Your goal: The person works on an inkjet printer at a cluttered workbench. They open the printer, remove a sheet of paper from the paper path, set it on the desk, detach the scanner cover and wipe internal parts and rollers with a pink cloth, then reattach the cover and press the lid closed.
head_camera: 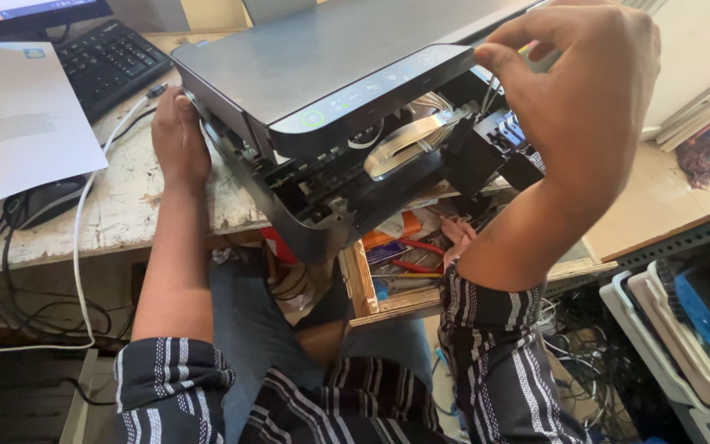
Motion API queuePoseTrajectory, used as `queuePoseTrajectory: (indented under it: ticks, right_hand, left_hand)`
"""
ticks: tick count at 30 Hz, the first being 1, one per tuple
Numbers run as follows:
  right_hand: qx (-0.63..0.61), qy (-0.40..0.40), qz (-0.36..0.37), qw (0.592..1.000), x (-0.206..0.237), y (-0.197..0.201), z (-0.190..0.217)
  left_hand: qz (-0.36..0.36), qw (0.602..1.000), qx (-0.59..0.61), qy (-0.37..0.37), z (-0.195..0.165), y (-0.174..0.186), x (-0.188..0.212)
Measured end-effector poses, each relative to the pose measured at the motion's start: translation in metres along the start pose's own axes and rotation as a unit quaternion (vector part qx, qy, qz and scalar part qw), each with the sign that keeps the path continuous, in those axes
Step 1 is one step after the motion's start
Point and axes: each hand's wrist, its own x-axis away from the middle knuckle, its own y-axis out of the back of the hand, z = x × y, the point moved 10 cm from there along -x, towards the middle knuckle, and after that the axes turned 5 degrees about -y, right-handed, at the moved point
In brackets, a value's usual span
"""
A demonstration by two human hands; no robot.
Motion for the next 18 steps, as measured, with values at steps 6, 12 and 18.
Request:
queuePoseTrajectory:
  ticks: [6, 12, 18]
  right_hand:
    - [0.013, 0.017, -0.014, 1.0, 0.0, -0.002, 0.005]
    - [-0.027, 0.003, 0.011, 1.0, -0.003, -0.004, 0.006]
    - [-0.056, 0.032, 0.007, 0.998, -0.004, 0.001, 0.02]
  left_hand:
    - [-0.005, 1.0, -0.003, 0.009, 0.004, 0.001, 0.001]
    - [-0.013, 0.999, -0.002, 0.03, 0.013, 0.002, 0.003]
    - [-0.023, 0.999, -0.014, 0.027, 0.017, 0.002, 0.004]
